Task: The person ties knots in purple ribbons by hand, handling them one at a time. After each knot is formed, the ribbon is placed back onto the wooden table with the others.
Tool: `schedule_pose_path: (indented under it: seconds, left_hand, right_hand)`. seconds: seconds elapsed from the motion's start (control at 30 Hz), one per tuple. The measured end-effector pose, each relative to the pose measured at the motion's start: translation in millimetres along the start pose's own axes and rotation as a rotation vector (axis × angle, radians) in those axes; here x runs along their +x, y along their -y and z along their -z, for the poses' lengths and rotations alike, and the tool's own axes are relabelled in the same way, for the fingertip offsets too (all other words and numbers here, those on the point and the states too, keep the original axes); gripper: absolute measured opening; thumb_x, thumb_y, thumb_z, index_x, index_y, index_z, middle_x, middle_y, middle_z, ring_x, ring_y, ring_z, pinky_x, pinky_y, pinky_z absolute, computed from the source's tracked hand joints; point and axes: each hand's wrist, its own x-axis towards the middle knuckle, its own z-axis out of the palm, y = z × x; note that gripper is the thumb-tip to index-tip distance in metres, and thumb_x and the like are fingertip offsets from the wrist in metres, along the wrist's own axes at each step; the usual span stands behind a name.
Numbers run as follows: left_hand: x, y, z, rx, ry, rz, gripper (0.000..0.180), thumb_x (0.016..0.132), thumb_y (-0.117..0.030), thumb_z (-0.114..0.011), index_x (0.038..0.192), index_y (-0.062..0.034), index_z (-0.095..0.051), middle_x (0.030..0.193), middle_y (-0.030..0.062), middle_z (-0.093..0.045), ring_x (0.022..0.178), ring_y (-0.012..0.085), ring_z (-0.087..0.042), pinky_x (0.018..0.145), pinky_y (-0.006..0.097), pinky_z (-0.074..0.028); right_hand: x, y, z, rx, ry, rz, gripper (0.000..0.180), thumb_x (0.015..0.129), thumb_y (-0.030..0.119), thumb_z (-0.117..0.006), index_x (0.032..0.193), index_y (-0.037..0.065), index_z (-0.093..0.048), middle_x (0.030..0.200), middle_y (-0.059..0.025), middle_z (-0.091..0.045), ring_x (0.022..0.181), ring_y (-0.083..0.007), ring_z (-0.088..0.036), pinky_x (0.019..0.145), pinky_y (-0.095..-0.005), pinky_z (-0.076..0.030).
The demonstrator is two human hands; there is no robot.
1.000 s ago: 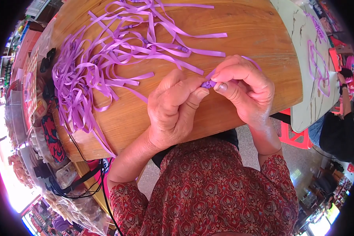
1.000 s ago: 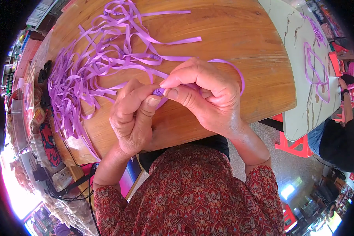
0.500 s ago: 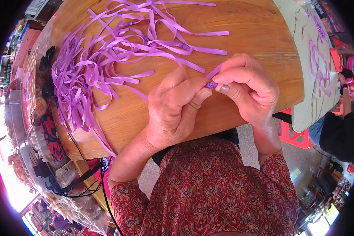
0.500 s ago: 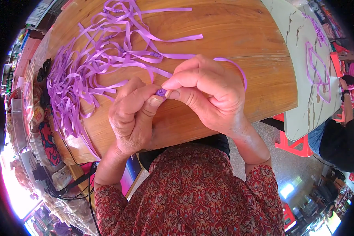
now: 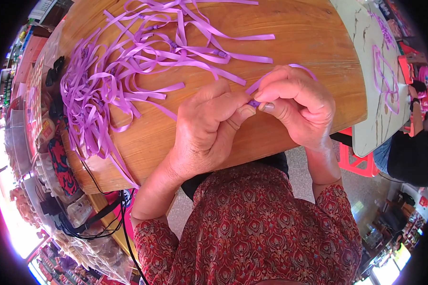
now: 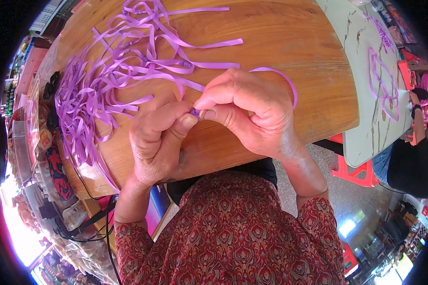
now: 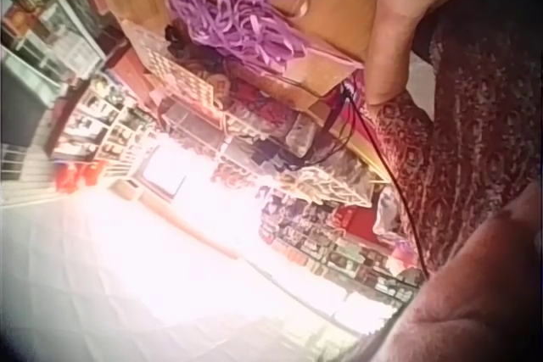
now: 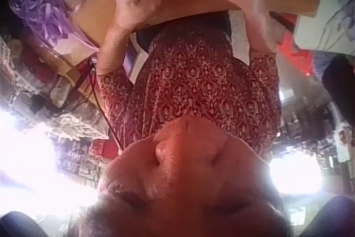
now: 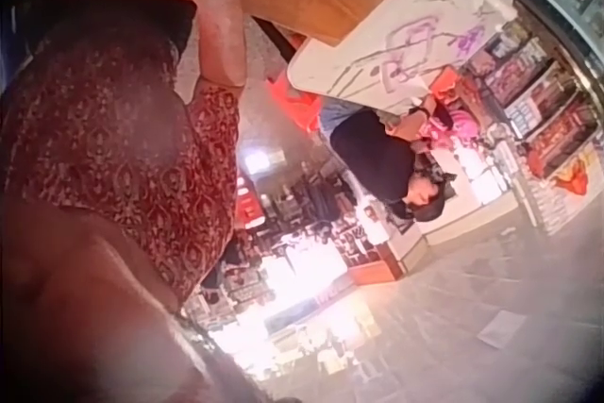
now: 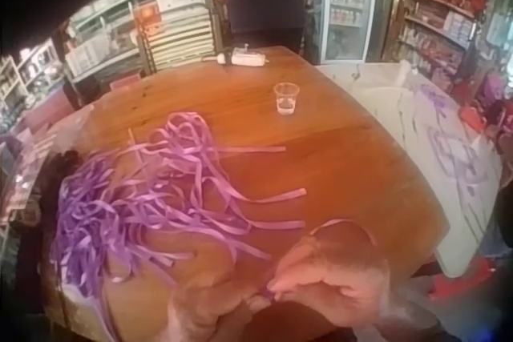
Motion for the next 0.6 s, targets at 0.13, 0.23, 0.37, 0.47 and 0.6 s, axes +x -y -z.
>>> schedule_pose_path:
  seconds: [0.13, 0.23, 0.37, 0.47, 0.6]
  left_hand:
    - [-1.9, 3.9, -2.5, -0.011, -0.031, -0.041, 0.016, 0.076, 0.001, -0.066, 0.090, -0.0029, -0.061, 0.066, 0.0091, -0.048, 0.058, 0.0246, -0.049, 0.053, 0.033, -0.040]
    - [-1.2, 2.9, -7.3, 0.031, -0.013, -0.008, 0.014, 0.077, 0.001, -0.066, 0.090, -0.0028, -0.061, 0.068, 0.0090, -0.049, 0.060, 0.0241, -0.050, 0.054, 0.032, -0.041]
    - [-2.5, 11.4, -11.4, -0.097, -0.091, -0.026, 0.010, 0.081, 0.001, -0.063, 0.090, -0.0020, -0.061, 0.072, 0.0087, -0.054, 0.062, 0.0233, -0.052, 0.057, 0.031, -0.042]
    - [-1.8, 10.5, -6.9, -0.143, -0.085, 0.014, 0.009, 0.083, 0.000, -0.061, 0.092, -0.0017, -0.061, 0.073, 0.0084, -0.056, 0.064, 0.0223, -0.053, 0.061, 0.030, -0.043]
    - [-2.0, 11.0, -6.5, -0.164, -0.046, 0.010, 0.011, 0.084, -0.001, -0.060, 0.095, -0.0021, -0.062, 0.074, 0.0079, -0.058, 0.067, 0.0208, -0.055, 0.064, 0.029, -0.043]
  right_hand:
    - [0.9, -2.4, -2.5, 0.038, 0.013, -0.013, 0.013, 0.074, -0.003, -0.069, 0.085, 0.001, -0.064, 0.079, -0.0072, -0.063, 0.070, -0.0176, -0.059, 0.061, -0.0261, -0.046]
    - [-0.1, 0.2, -1.8, -0.002, 0.004, -0.033, 0.013, 0.074, -0.003, -0.069, 0.085, 0.001, -0.063, 0.079, -0.0073, -0.063, 0.070, -0.0170, -0.060, 0.061, -0.0258, -0.047]
    - [0.0, -4.3, -1.8, 0.039, -0.010, -0.053, 0.015, 0.073, -0.004, -0.069, 0.086, -0.001, -0.063, 0.082, -0.0091, -0.062, 0.072, -0.0155, -0.058, 0.062, -0.0252, -0.046]
    - [-0.7, -0.9, -3.4, 0.129, -0.016, -0.104, 0.022, 0.073, -0.002, -0.069, 0.094, -0.001, -0.064, 0.083, -0.0096, -0.062, 0.072, -0.0152, -0.059, 0.062, -0.0248, -0.047]
    - [-3.0, 3.6, -2.8, 0.159, -0.085, -0.141, 0.035, 0.073, 0.000, -0.070, 0.107, 0.000, -0.063, 0.083, -0.0085, -0.063, 0.071, -0.0154, -0.061, 0.062, -0.0254, -0.047]
